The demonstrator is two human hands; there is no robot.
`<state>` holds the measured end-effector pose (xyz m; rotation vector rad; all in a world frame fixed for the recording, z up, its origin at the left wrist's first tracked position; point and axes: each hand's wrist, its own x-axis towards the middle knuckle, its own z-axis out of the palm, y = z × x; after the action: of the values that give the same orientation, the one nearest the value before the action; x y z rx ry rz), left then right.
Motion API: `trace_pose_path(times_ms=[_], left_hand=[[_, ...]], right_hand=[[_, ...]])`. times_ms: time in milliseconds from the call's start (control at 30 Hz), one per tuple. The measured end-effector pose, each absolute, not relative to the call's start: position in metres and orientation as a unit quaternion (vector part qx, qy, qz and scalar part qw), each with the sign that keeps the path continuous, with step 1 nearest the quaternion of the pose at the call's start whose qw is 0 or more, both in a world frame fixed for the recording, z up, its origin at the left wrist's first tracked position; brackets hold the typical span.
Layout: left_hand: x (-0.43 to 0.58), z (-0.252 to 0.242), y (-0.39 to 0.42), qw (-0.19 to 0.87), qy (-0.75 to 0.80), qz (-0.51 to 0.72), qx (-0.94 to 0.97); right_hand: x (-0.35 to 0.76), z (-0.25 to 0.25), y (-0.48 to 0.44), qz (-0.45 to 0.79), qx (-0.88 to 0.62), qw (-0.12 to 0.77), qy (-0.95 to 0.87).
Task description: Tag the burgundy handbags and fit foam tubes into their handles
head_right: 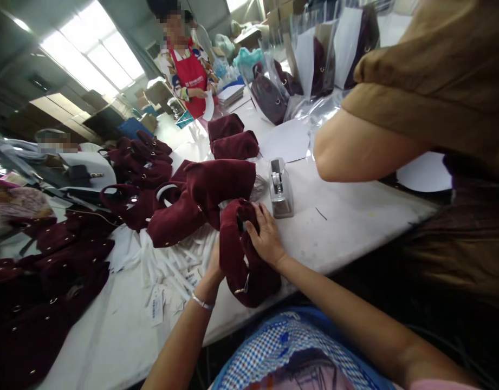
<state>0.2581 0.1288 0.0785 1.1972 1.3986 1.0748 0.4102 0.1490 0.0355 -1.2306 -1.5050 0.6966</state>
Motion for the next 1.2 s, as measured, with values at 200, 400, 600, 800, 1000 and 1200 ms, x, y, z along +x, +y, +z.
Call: trace_pose_path(times_ms=[200,400,600,800,1000,1200], left_hand=[[0.248,0.110,0.090,0.539,0.518,0.481,0.458],[0.269,0.119,0.029,0.388,0.517,0.513,0.565],[0.291,0.094,0.014,0.297,0.600,0.458,0.585],[0.291,0.081,0.017,0.254,0.593,0.484,0.591],[0.289,0.079,0.006,0.289,0.522,0.502,0.626],[0.269,0.080,-0.014,0.356,0.483,0.537,0.594]], right_hand=[[0.433,0.046,0.120,0.333,-0.491,0.527,-0.608],[0.437,0.033,0.084,0.375,-0.474,0.504,-0.617],[0.447,0.045,0.065,0.368,-0.458,0.520,-0.620],[0.448,0.107,0.064,0.486,-0.383,0.530,-0.580],[0.426,0.173,0.064,0.718,-0.265,0.474,-0.435],[0.442,0.226,0.091,0.684,-0.295,0.507,-0.434]])
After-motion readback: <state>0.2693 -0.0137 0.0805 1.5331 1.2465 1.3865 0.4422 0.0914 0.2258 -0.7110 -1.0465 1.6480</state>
